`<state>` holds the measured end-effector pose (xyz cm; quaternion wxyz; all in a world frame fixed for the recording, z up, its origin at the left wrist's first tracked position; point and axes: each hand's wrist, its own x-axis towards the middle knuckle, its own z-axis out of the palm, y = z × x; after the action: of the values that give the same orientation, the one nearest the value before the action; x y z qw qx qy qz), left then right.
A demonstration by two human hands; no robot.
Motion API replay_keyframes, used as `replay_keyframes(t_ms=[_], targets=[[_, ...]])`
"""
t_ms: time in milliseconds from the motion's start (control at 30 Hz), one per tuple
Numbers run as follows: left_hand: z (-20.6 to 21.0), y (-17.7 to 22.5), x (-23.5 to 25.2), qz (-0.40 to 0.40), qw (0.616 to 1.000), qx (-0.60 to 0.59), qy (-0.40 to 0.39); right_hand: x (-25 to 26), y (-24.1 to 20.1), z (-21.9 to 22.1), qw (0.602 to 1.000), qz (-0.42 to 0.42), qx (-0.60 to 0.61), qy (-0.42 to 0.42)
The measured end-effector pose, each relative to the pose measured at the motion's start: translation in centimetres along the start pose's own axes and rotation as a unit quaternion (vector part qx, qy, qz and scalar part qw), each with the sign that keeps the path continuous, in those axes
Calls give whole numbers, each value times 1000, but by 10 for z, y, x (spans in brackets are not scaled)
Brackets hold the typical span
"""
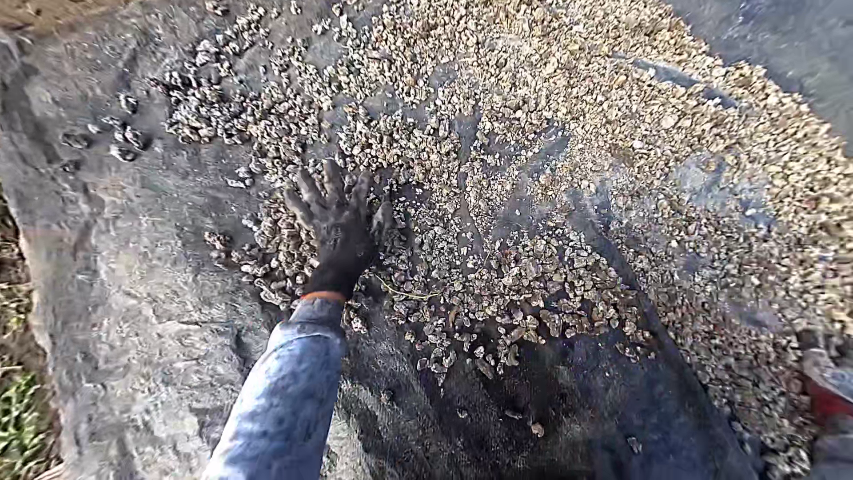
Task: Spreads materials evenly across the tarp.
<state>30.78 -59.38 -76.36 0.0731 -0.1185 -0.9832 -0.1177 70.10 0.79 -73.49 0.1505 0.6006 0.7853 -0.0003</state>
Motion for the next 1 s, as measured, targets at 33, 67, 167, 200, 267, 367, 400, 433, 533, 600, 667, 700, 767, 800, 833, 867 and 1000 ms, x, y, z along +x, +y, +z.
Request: replay_keyframes(t_ms=[33,67,167,200,267,367,400,433,533,600,667,700,767,800,833,867,1000], targets=[[10,21,23,10,1000,-15,1,8,6,11,995,-64,52,59],[23,37,44,8,999,-28,-18,6,-6,12,987,-106,81,86],[53,79,72,-2,996,-68,-58,-57,-69,13,981,-142,93,93],[54,91,65,11,995,-78,-61,-84,-80,18,978,-166,95,84],[53,108,33,70,993,-76,-55,-133,-115,21,964,-232,102,74],[34,102,-40,189,968,-117,-115,-176,-175,30,923,-355,111,100],[31,95,-60,219,959,-121,-131,-184,-192,33,907,-394,113,95],[29,86,-76,236,954,-117,-141,-190,-209,34,891,-433,110,84],[15,39,-121,260,947,-99,-161,-223,-265,27,843,-522,125,39],[5,0,-147,266,947,-74,-166,-255,-289,30,813,-567,131,21],[-2,-37,-167,247,958,-50,-136,-292,-306,43,785,-607,124,23],[-4,-50,-177,228,966,-54,-111,-311,-308,50,765,-632,125,20],[-8,-67,-199,195,977,-49,-70,-347,-299,65,716,-685,136,10],[-9,-71,-210,178,981,-44,-61,-362,-290,71,692,-708,139,-5],[-11,-74,-221,161,984,-46,-57,-373,-279,78,670,-729,139,-11],[-12,-74,-231,146,986,-52,-56,-378,-267,83,653,-744,140,-11],[-10,-53,-264,110,990,-69,-53,-359,-224,83,650,-754,96,25]])
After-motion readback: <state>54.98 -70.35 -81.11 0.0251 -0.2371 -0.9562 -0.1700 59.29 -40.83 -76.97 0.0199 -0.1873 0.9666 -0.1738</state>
